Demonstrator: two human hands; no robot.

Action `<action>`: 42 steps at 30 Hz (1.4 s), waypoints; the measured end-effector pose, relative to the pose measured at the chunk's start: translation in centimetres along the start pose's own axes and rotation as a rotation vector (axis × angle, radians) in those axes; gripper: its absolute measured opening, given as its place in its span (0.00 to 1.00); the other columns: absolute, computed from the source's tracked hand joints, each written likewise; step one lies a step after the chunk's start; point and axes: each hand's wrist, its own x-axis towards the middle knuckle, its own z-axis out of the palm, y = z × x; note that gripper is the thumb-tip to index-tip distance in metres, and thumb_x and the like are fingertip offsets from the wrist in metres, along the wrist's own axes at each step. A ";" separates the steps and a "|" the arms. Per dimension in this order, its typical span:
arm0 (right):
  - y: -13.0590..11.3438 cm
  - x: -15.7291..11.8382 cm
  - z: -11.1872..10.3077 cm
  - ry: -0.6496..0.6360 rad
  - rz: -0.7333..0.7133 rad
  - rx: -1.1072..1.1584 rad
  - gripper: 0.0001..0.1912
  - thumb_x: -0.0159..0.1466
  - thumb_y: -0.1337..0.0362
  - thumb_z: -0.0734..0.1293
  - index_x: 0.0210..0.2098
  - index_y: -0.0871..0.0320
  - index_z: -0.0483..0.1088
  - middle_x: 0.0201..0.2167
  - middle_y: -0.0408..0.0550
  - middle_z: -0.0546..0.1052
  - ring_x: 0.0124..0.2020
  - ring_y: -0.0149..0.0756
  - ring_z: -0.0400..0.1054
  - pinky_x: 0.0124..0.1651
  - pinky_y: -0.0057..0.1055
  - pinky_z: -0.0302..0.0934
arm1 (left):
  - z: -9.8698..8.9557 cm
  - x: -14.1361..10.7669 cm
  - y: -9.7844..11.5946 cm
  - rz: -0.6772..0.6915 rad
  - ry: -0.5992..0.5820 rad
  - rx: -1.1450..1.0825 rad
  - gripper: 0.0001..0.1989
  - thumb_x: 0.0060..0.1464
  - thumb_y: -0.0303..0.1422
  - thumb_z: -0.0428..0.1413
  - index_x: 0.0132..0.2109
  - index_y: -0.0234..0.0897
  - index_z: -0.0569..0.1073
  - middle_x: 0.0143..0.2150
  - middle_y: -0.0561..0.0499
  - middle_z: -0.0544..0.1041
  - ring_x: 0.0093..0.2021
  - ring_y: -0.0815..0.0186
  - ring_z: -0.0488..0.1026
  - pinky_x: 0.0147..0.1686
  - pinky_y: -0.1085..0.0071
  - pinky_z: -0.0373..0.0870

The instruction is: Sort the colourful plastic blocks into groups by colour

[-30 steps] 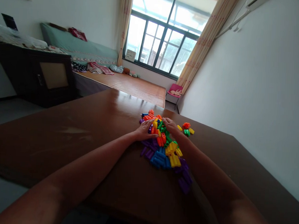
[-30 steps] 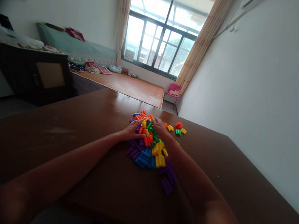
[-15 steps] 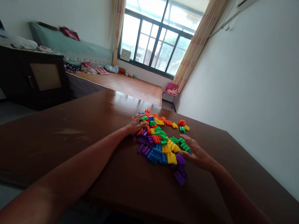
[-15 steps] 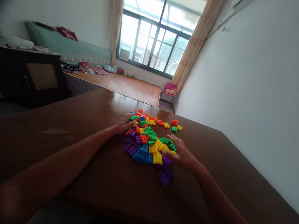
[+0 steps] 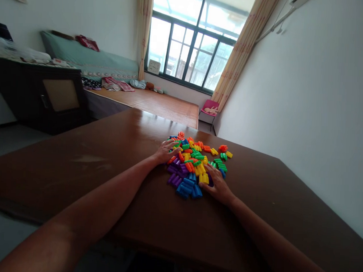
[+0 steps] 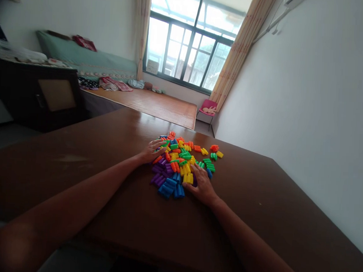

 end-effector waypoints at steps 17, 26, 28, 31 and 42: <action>-10.1 16.3 7.2 0.003 -0.304 0.392 0.34 0.60 0.62 0.67 0.65 0.54 0.58 0.60 0.53 0.67 0.62 0.46 0.58 0.64 0.48 0.52 | -5.9 0.9 -2.1 -0.303 0.146 -0.451 0.26 0.52 0.55 0.51 0.30 0.35 0.79 0.29 0.49 0.79 0.37 0.59 0.76 0.36 0.70 0.71; -5.7 17.5 2.7 0.039 -0.295 0.469 0.20 0.62 0.63 0.62 0.54 0.51 0.70 0.53 0.48 0.73 0.49 0.39 0.70 0.51 0.39 0.67 | -6.8 0.5 -3.9 -0.460 0.193 -0.608 0.35 0.40 0.61 0.57 0.41 0.34 0.80 0.39 0.44 0.81 0.42 0.55 0.76 0.38 0.68 0.72; -0.9 17.6 0.8 0.144 -0.154 0.362 0.18 0.64 0.57 0.61 0.51 0.53 0.72 0.50 0.50 0.75 0.49 0.41 0.69 0.50 0.41 0.67 | -6.4 0.5 -4.2 -0.456 0.200 -0.553 0.33 0.42 0.60 0.56 0.41 0.35 0.81 0.40 0.45 0.81 0.43 0.54 0.75 0.37 0.68 0.72; 7.9 17.5 -2.2 0.288 0.190 0.117 0.22 0.66 0.54 0.58 0.52 0.57 0.71 0.51 0.55 0.74 0.52 0.45 0.68 0.57 0.45 0.60 | -6.1 0.5 -4.6 -0.410 0.207 -0.421 0.30 0.46 0.59 0.54 0.39 0.36 0.81 0.38 0.47 0.82 0.43 0.56 0.75 0.38 0.69 0.71; 18.2 16.7 -0.1 0.103 0.375 0.200 0.27 0.58 0.49 0.64 0.51 0.58 0.71 0.42 0.53 0.78 0.41 0.42 0.72 0.49 0.42 0.65 | -5.8 0.4 -5.2 -0.383 0.196 -0.275 0.28 0.52 0.56 0.50 0.39 0.37 0.81 0.36 0.49 0.81 0.38 0.59 0.76 0.35 0.72 0.69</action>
